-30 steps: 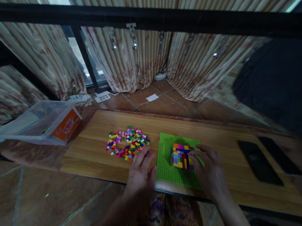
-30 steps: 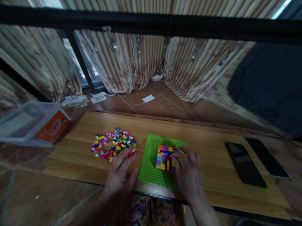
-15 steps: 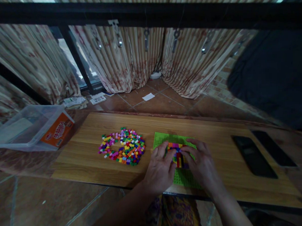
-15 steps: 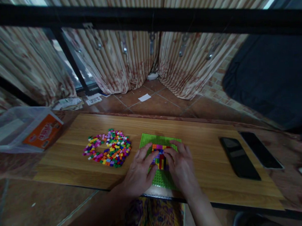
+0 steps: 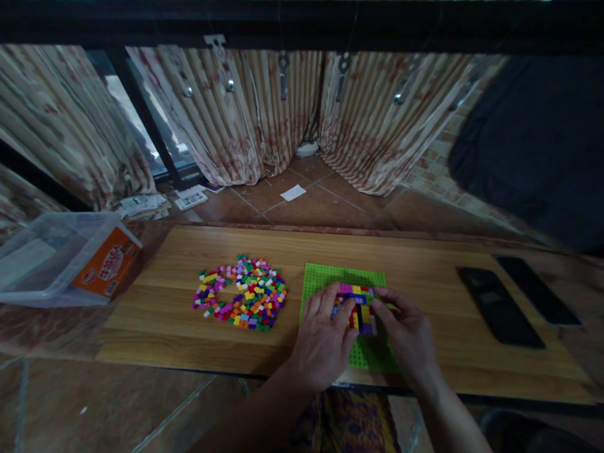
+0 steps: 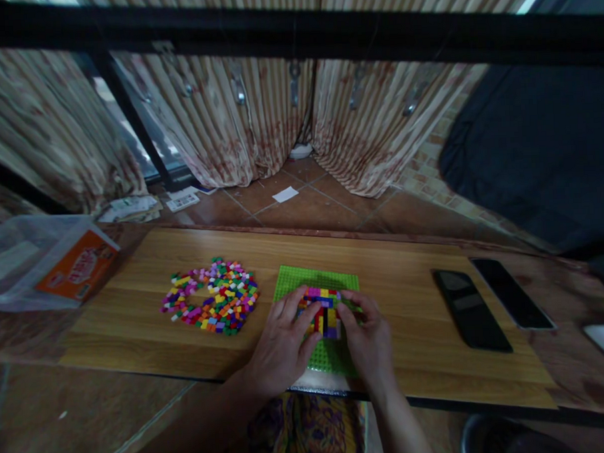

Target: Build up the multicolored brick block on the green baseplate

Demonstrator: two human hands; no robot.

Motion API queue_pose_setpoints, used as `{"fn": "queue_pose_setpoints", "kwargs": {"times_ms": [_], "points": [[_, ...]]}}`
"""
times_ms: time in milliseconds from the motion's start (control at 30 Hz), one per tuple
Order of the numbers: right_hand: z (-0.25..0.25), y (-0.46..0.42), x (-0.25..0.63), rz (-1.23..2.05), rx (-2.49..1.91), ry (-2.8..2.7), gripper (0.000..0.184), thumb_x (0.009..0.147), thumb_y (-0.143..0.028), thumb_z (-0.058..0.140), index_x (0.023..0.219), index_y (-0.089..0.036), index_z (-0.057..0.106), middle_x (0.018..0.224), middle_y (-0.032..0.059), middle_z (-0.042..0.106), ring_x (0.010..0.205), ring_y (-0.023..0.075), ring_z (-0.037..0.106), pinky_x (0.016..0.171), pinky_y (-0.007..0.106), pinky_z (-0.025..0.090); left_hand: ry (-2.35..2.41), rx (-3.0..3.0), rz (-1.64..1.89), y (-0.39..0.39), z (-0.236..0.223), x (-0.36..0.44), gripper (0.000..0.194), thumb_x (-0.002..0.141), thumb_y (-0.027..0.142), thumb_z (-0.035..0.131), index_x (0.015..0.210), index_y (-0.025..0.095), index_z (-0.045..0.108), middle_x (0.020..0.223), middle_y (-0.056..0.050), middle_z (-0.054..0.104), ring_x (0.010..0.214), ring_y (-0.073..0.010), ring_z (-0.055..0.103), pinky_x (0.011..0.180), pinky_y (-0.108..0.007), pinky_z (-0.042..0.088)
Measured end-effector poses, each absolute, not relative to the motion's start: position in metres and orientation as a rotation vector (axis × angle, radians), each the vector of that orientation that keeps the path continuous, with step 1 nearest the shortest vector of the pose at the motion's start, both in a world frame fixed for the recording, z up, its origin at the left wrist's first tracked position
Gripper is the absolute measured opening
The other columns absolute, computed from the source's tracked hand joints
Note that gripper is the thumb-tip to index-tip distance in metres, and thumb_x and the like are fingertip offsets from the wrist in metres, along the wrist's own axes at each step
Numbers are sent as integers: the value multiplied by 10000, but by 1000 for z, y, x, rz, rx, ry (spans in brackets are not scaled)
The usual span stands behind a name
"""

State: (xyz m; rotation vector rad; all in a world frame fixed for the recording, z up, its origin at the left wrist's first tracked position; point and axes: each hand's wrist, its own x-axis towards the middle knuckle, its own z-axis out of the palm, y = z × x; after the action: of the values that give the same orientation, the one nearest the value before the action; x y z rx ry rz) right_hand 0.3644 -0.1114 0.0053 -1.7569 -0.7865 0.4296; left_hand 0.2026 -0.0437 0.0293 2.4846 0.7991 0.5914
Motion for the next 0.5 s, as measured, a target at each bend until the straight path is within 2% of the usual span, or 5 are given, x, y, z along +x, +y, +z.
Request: {"fn": "queue_pose_setpoints", "kwargs": {"times_ms": [133,333,500], "points": [[7,-108,357,613,-1673,-639,522,739,-526,688,1129,-182,649,1041,100,711,857,228,672,742,379,554,797,2494,603,-45,29,203,448,886,277,548,1328,242,488,1459,-101,381,1282,-288,420,1074,-503,399],[6,-96,352,527,-1735,-680,477,728,-461,694,1112,-180,659,1099,104,698,983,255,649,932,465,491,816,2531,593,-47,25,205,461,875,271,561,1325,211,482,1462,-124,376,1292,-311,407,1070,-525,397],[6,-94,350,547,-1728,-658,470,724,-424,676,1124,-178,655,1085,103,703,970,258,655,915,468,499,823,2551,580,-48,24,206,454,885,283,543,1329,210,480,1471,-134,376,1309,-325,394,1073,-557,381]]}}
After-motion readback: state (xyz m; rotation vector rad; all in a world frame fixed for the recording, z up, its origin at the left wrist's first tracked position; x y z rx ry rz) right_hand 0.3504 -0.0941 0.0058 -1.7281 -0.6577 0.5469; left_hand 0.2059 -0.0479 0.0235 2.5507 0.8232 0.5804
